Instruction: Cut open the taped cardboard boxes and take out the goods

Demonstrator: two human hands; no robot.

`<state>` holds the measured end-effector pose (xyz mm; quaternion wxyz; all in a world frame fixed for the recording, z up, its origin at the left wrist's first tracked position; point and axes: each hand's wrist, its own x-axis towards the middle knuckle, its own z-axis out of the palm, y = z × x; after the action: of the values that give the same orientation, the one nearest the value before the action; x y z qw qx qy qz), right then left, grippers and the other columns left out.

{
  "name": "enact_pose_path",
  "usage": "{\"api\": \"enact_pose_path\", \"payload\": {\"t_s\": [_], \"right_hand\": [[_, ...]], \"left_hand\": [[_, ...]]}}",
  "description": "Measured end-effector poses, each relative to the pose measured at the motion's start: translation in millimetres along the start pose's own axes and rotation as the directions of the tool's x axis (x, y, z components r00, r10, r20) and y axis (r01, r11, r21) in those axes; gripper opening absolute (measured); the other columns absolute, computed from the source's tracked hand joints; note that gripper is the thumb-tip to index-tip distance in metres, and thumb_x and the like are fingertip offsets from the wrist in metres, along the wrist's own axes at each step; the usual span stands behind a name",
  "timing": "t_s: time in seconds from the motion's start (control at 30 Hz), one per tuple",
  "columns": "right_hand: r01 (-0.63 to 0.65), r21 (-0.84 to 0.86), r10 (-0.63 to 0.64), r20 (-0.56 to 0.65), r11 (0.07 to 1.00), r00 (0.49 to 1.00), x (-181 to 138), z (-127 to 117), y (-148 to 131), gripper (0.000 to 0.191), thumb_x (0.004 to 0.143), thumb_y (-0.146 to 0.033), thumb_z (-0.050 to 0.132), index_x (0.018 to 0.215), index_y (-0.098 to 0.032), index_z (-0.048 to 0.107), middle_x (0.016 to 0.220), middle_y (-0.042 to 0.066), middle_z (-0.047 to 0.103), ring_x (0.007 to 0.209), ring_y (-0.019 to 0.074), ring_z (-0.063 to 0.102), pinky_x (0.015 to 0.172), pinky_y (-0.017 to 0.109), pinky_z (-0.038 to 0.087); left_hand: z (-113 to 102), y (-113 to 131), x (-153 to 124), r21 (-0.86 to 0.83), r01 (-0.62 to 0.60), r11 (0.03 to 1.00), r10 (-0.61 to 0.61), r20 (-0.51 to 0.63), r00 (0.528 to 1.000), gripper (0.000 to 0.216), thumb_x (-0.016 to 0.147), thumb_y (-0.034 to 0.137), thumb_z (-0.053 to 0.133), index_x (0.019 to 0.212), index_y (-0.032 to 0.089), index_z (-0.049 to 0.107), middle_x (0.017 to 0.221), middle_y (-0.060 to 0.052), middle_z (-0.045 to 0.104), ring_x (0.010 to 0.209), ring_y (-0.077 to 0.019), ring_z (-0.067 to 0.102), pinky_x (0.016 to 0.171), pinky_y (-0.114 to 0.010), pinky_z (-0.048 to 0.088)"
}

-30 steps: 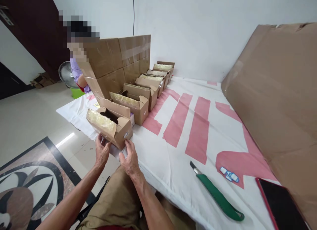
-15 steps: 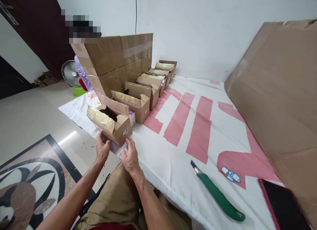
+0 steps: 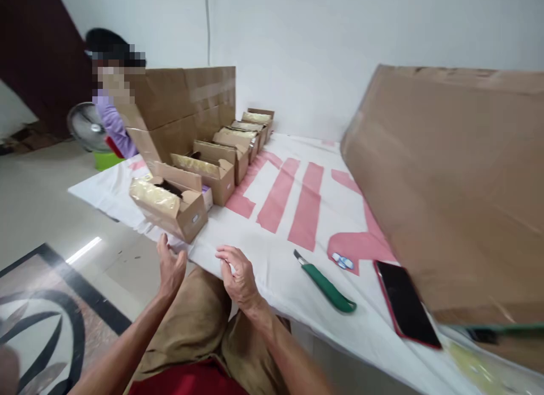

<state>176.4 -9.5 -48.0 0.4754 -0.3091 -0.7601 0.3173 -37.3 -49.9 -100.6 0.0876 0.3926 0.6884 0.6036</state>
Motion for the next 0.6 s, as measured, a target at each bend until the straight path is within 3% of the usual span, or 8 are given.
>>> {"api": "enact_pose_path", "payload": {"t_s": [0.1,0.2,0.3,0.37,0.43,0.6], "right_hand": [[-0.029,-0.332,0.027,-0.009,0.943,1.000,-18.4,-74.6,10.0,0.027,0.098,-0.026,0.048,0.103,-0.026,0.075,0.113,0.007,0.079,0.108,0.0217,0.073,0.098,0.039,0.058],[-0.138,-0.474,0.096,-0.111,0.870,0.989,-41.0,-147.0,25.6,0.024,0.091,-0.027,0.055,0.102,-0.023,0.075,0.111,0.011,0.078,0.106,0.0294,0.071,0.096,0.049,0.055],[-0.239,-0.669,0.212,-0.124,0.703,0.969,-67.7,-192.9,40.6,0.025,0.086,-0.026,0.060,0.106,-0.021,0.074,0.111,0.012,0.077,0.102,0.0322,0.068,0.089,0.048,0.052],[-0.236,-0.809,0.288,-0.086,0.539,0.954,-84.8,-205.4,48.6,0.030,0.088,-0.025,0.062,0.115,-0.020,0.072,0.112,0.011,0.076,0.101,0.0302,0.067,0.087,0.042,0.049],[-0.192,-0.872,0.303,-0.053,0.450,0.952,-97.0,-207.2,54.9,0.033,0.091,-0.022,0.061,0.123,-0.020,0.070,0.110,0.010,0.076,0.099,0.0281,0.066,0.085,0.039,0.047],[-0.139,-0.885,0.225,-0.040,0.445,0.974,-87.0,-193.1,67.7,0.031,0.094,-0.020,0.059,0.124,-0.020,0.069,0.107,0.008,0.076,0.098,0.0268,0.066,0.084,0.038,0.045]], "left_hand": [[8.2,10.3,-41.5,0.116,-0.243,0.963,0.227,0.139,0.964,0.062,0.085,0.018,0.063,0.146,0.022,0.051,0.162,-0.018,0.040,0.155,-0.0384,0.034,0.125,-0.060,0.033],[21.8,20.5,-57.4,0.176,-0.498,0.849,0.432,0.312,0.846,0.040,0.089,0.017,0.061,0.128,0.026,0.065,0.153,-0.014,0.053,0.150,-0.0373,0.042,0.124,-0.061,0.035],[34.0,22.3,-57.2,0.255,-0.623,0.740,0.492,0.427,0.759,0.027,0.094,0.020,0.058,0.119,0.023,0.069,0.142,-0.014,0.064,0.142,-0.0359,0.052,0.120,-0.061,0.040],[35.7,17.3,-56.0,0.287,-0.678,0.677,0.503,0.492,0.710,0.026,0.098,0.024,0.055,0.119,0.022,0.070,0.137,-0.013,0.069,0.136,-0.0339,0.058,0.118,-0.059,0.043],[32.0,10.8,-56.0,0.299,-0.719,0.627,0.512,0.537,0.670,0.028,0.101,0.026,0.053,0.123,0.022,0.069,0.136,-0.012,0.070,0.135,-0.0315,0.060,0.119,-0.057,0.043],[19.0,2.4,-61.8,0.312,-0.768,0.559,0.519,0.591,0.618,0.034,0.104,0.027,0.050,0.134,0.022,0.065,0.145,-0.011,0.067,0.142,-0.0296,0.056,0.123,-0.056,0.039]]}}
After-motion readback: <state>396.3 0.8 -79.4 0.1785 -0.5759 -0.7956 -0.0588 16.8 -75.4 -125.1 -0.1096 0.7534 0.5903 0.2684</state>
